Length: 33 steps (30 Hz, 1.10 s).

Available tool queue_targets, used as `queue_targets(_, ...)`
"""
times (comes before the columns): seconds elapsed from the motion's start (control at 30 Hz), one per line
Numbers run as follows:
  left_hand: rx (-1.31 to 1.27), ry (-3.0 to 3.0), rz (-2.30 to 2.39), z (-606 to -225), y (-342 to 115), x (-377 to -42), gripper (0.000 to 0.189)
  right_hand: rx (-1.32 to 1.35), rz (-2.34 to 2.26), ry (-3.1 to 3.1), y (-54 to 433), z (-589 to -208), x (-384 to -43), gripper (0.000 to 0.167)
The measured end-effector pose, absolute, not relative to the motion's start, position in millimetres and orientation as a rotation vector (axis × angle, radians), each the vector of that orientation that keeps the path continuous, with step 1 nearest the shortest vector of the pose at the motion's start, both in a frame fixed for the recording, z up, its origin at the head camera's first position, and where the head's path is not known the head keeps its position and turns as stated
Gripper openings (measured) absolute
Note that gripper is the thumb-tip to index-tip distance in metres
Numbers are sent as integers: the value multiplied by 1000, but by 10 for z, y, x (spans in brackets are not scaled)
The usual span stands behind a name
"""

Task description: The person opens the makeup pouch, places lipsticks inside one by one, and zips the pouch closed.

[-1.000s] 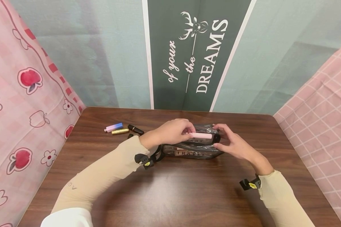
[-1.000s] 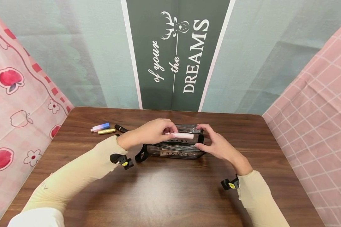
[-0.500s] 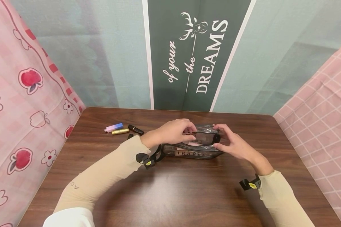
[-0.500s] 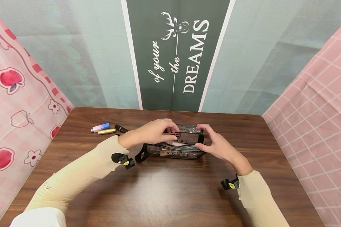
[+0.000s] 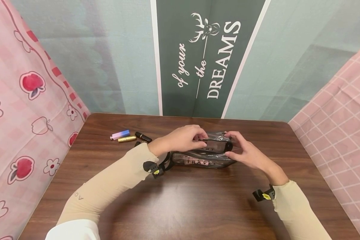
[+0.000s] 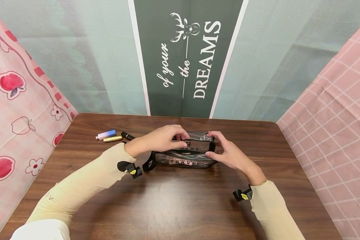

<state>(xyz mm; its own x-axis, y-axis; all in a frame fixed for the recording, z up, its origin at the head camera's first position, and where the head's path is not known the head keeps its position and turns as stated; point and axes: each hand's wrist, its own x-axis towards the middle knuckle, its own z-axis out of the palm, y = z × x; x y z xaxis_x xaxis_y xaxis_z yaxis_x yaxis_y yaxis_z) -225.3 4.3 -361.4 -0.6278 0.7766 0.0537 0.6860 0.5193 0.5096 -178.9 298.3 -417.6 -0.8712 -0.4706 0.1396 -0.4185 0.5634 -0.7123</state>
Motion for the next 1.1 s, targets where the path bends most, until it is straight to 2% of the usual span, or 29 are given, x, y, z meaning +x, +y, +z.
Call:
queue_targets(0.57,1317,2518,937,-3526,-232,-2377,24,-769,-1184,2744,2993,-4197,-1785,59)
queue_targets(1.1,1149,2552,1067,-3644,-938,-2378,20,-765,-1209,2726,2986,-4200,-1794,60)
